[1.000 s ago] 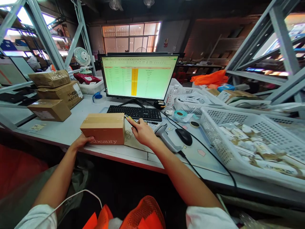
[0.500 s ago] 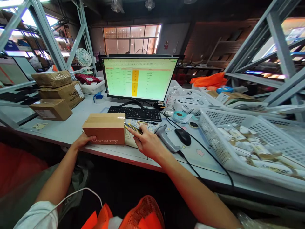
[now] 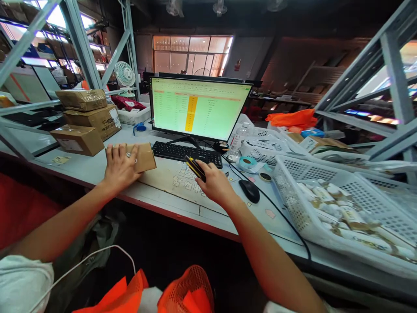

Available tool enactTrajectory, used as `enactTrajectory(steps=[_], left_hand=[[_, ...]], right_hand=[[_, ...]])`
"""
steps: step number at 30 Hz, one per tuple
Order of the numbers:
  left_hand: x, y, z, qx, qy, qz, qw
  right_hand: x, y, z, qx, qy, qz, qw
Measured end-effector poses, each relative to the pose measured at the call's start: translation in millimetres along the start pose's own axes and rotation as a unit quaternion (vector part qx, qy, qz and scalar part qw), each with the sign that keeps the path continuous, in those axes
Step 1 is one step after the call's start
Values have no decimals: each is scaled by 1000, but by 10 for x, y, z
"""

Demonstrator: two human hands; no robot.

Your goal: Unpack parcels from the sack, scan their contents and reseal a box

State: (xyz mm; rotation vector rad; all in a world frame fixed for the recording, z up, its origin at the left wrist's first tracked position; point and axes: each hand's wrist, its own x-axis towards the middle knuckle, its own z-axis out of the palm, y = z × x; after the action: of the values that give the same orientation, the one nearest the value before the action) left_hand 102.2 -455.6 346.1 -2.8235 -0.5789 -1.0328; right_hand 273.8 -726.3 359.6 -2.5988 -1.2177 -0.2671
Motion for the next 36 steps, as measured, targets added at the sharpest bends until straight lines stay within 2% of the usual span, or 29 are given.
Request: enactTrajectory(steps=[6,10,16,24,30,33,36], left_hand=[[-103,267,-10,55,-55,23,997],[-177,318,-28,77,-58,23,995],[-219,296,5,92,-41,22,995],[-266,298,-17,102,-36,15,994],[-287,308,-6,88,-35,25,995],[-310,231,-39,72,-25,13,997],[-342,2,-138,21,14,-26,999]], right_hand=[[249,-695,79,-37,-22,-50,998],[301,-897,158,-63,-19,-48,997],[212,-973,275,-87,-46,-32,995],[-68,-1097,377,-88,-57,-19,994],[-241,-1139,448,-122,-92,-8,988],[-309,-1067,422,-119,-98,-25,988],[-317,-825,217,-82,-53,-76,992]])
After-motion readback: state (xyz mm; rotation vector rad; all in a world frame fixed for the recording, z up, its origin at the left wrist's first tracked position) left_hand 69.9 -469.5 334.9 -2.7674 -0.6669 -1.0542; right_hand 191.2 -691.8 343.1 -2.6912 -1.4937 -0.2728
